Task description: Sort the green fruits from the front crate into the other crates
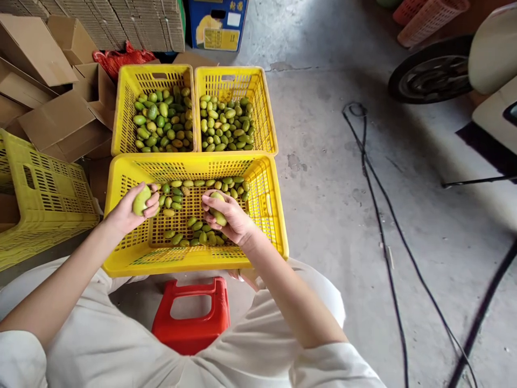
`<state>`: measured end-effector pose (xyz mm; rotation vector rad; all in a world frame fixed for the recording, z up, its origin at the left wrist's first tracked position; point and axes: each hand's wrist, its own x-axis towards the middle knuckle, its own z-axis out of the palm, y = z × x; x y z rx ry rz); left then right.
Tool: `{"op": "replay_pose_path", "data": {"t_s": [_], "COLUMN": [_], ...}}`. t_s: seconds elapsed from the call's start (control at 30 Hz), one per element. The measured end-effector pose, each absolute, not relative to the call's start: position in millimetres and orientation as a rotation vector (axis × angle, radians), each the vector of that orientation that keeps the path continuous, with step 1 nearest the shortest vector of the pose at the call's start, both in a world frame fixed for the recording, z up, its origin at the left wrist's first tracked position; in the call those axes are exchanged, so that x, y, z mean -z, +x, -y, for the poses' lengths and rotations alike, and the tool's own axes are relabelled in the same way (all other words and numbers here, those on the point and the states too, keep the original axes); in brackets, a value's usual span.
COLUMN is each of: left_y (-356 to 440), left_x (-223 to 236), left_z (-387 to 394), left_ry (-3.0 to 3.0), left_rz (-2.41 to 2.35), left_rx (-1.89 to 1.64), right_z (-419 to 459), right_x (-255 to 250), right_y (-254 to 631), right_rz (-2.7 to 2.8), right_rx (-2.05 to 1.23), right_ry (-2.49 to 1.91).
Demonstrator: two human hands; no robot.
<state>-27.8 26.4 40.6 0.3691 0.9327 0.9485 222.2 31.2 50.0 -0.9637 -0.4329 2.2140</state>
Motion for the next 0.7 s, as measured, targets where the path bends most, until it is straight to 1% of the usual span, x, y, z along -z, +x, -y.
{"op": "replay_pose_path", "data": {"t_s": [0.17, 0.27, 0.4, 0.6, 0.7], "left_y": [-22, -20, -23, -24, -21], "left_x": [-49, -48, -44, -37, -34], "left_z": [-26, -26, -26, -23, -23], "left_ry": [0.191, 0.208, 0.261, 0.404, 0.387], "left_rz": [-0.975, -0.969, -0.936, -0.92, -0.984], "left_rx": [-0.998, -1.052, -1.13, -0.948, -0.936], "right_z": [-38, -41, -38, -34, -34], "right_x": [-53, -54, -52, -48, -47], "right_y": [223, 223, 223, 223, 223], "right_rz": [0.271, 0.191, 0.222, 0.331, 0.368], "right_rx": [-2.128, -2.099, -2.11, -2.238, -2.222], "right_ry": [-0.948, -0.941, -0.917, -0.876, -0.919]}}
